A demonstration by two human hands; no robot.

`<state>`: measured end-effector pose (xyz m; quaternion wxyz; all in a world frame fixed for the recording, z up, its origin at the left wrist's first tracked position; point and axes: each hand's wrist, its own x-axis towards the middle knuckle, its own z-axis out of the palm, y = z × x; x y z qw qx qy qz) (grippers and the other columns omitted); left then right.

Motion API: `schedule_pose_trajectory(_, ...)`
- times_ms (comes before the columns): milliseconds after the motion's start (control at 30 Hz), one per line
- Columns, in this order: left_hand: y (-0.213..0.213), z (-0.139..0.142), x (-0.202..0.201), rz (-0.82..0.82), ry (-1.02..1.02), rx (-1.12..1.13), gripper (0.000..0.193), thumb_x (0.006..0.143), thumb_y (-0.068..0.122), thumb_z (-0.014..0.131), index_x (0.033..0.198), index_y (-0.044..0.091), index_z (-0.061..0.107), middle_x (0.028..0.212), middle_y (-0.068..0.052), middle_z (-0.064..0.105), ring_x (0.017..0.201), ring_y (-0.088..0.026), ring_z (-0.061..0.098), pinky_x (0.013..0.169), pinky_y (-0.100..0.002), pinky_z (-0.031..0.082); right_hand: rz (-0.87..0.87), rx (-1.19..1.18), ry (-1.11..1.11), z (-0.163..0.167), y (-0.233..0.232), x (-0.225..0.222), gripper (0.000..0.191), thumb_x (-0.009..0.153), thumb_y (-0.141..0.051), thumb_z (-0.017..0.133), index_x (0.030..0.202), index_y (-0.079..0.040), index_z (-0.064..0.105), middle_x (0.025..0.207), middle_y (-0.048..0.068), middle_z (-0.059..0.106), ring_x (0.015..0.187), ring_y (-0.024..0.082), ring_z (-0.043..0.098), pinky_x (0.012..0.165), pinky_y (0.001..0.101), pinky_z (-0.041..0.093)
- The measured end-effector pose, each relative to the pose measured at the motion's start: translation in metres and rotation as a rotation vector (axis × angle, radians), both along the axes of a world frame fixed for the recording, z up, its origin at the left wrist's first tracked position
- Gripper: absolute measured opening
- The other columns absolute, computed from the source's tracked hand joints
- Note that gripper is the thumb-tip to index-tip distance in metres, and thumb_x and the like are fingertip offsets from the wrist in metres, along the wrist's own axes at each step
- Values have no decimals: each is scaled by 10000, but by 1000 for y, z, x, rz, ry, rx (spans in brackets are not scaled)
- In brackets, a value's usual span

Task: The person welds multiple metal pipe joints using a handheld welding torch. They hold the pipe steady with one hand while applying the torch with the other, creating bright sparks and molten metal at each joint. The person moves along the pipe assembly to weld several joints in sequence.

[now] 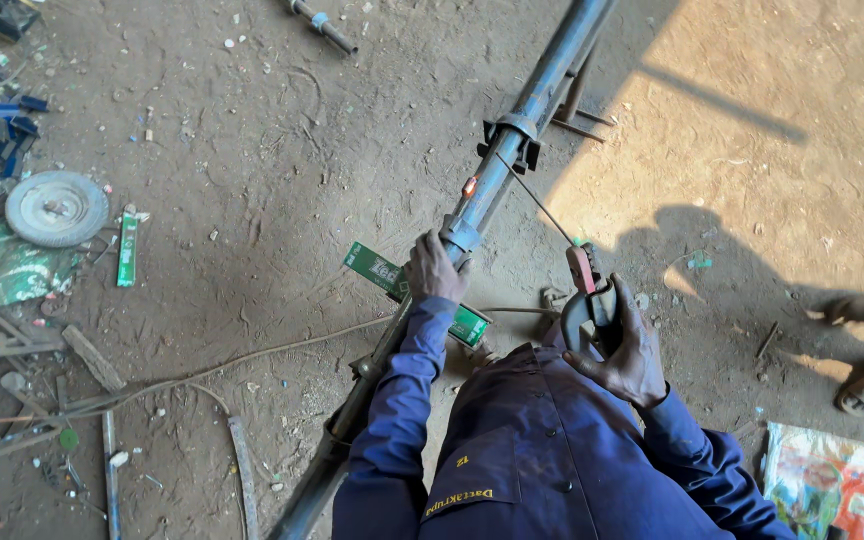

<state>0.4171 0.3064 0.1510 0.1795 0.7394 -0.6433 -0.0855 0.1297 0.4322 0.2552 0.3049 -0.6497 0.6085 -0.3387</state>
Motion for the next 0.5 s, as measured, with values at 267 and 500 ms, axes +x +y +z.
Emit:
schedule_pose_trajectory(267, -50, -9, -27, 96, 152, 134, 789, 717, 362, 853, 1367, 105, 487, 1253, -146, 631, 1202, -354, 587, 967, -562, 458, 84, 54, -13, -8, -53, -46, 1242, 532, -303, 930, 1568, 3, 315, 1070, 160, 693, 889, 239, 692, 806, 376, 564)
schedule_pose_trajectory(500, -73, 1, -52, 136, 102, 93, 765, 741, 382, 816, 1361, 76, 489, 1286, -159, 576, 1232, -374, 537, 980, -602, 432, 182, 165, -86, -21, -96, -101, 1280, 520, -239, 926, 1600, -5, 280, 925, 113, 673, 800, 195, 654, 765, 342, 559)
